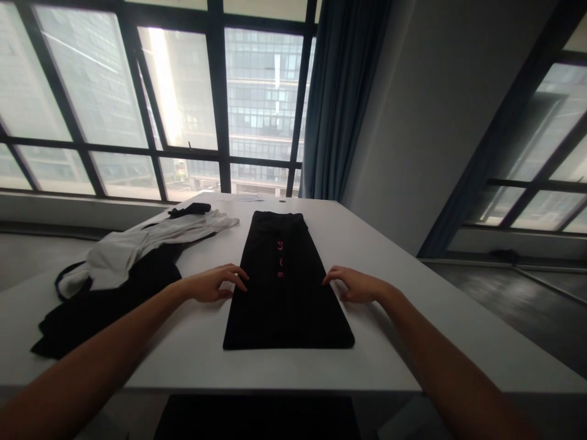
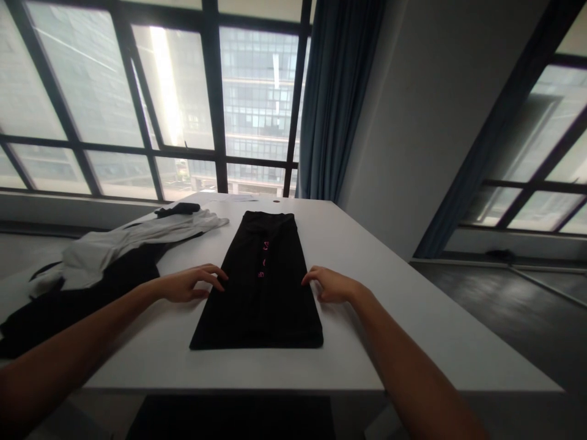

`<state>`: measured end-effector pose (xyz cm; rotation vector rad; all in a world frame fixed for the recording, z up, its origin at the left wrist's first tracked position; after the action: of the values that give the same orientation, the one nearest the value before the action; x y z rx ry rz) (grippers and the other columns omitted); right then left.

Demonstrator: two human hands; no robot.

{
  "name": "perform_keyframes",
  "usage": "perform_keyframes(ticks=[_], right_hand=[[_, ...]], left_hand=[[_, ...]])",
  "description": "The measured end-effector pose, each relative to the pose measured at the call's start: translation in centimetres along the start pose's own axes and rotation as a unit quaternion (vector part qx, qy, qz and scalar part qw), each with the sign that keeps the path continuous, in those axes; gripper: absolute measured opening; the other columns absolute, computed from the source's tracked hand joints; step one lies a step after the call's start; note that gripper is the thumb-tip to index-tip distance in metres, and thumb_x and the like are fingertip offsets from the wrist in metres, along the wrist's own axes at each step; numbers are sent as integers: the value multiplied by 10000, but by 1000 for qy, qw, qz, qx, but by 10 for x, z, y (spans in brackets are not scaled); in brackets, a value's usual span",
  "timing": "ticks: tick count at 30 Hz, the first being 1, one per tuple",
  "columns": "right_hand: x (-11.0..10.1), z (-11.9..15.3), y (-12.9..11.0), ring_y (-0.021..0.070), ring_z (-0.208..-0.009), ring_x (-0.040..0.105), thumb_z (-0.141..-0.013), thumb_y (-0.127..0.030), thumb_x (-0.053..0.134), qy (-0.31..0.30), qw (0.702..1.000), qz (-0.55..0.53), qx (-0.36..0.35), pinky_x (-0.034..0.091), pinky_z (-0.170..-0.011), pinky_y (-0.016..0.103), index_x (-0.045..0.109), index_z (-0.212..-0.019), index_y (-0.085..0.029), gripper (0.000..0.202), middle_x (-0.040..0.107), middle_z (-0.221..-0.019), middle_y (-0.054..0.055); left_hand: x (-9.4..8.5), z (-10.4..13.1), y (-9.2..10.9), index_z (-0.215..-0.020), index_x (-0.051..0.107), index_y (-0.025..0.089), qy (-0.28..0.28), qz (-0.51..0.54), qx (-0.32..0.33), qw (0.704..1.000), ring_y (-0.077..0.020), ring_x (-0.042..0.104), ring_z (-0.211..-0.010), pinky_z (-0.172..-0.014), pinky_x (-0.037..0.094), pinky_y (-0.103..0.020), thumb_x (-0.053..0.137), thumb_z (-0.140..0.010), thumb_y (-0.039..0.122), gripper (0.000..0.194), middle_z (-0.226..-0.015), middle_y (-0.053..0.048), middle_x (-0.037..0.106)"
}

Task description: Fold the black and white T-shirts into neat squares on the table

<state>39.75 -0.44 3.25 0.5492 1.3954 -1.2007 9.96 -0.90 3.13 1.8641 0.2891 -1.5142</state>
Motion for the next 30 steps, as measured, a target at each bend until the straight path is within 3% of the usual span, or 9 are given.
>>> perform_keyframes(ticks=[6, 12, 15, 19, 22, 24, 26, 28, 30], right_hand=[[1, 5, -33, 315, -1231, 481, -607, -196, 723, 15, 997, -2, -70, 419, -1029, 474, 681, -1162, -273, 562, 483, -1336, 76], [2, 11, -49, 234, -1048, 595, -690, -112, 629, -23, 991, -48, -124, 454, -973, 379, 757, -862, -196, 229, 626, -1119, 58], [-1, 13, -47, 222, -999, 617, -722, -138, 638, -37, 988, -78, -126, 466, -945, 359, 749, -857, -171, 178, 659, -1076, 61], [1, 22, -53, 208, -952, 630, -732, -185, 682, -92, 976, -122, -153, 483, -913, 351, 734, -867, -152, 148, 682, -1031, 62], [8, 35, -63, 194, -918, 642, -751, -291, 726, -170, 949, -182, -193, 493, -904, 348, 718, -893, -144, 205, 696, -974, 56], [7, 36, -64, 187, -858, 654, -745, -377, 750, -187, 929, -243, -206, 512, -862, 346, 703, -895, -132, 291, 701, -913, 57], [-7, 20, -52, 179, -784, 654, -728, -456, 760, -107, 921, -322, -190, 531, -780, 333, 685, -900, -135, 371, 699, -865, 53], [-28, -1, -24, 173, -746, 642, -727, -509, 749, 54, 909, -388, -143, 532, -710, 314, 669, -950, -158, 424, 695, -853, 44], [-36, -17, 8, 166, -731, 627, -761, -534, 713, 191, 891, -405, -70, 525, -676, 298, 643, -1056, -183, 464, 685, -844, 36]], left_hand=[[8, -5, 23, -996, 747, 325, 6, -17, 42, 999, -280, 499, -1213, -1094, 349, -462, 733, -771, 272, 232, -1281, -17, 600], [5, -4, 45, -968, 760, 278, 8, 44, 107, 993, -216, 626, -1011, -988, 458, -356, 648, -856, 301, 160, -1049, -44, 711], [-1, -2, 47, -1022, 752, 256, 5, 80, 109, 991, -200, 663, -942, -892, 509, -311, 611, -891, 309, 200, -1017, -54, 735], [-3, 4, 60, -1007, 763, 250, -34, 118, 103, 987, -197, 688, -898, -851, 521, -290, 659, -863, 312, 188, -993, -44, 755], [3, 9, 75, -959, 776, 213, -92, 188, 117, 971, -208, 699, -843, -807, 530, -287, 687, -843, 369, 214, -922, -66, 768], [4, 6, 76, -922, 774, 175, -106, 252, 113, 955, -209, 692, -767, -737, 537, -287, 711, -816, 432, 285, -855, -84, 763], [-7, -6, 58, -874, 755, 147, -30, 335, 73, 939, -188, 662, -675, -651, 524, -276, 749, -763, 486, 357, -762, -70, 737], [-25, -17, 20, -861, 723, 133, 122, 406, -2, 906, -151, 616, -616, -603, 499, -256, 763, -721, 542, 434, -700, -33, 688], [-32, -16, -23, -972, 689, 131, 255, 430, -99, 860, -126, 587, -607, -592, 487, -246, 743, -713, 588, 528, -727, -13, 655]])
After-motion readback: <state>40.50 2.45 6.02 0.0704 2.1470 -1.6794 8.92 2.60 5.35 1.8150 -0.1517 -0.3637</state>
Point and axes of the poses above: each hand's wrist, its own z-axis away from the middle knuckle, its own x-axis out of the palm, y = z × x, the point moved 10 cm from there along -z, towards the middle knuckle
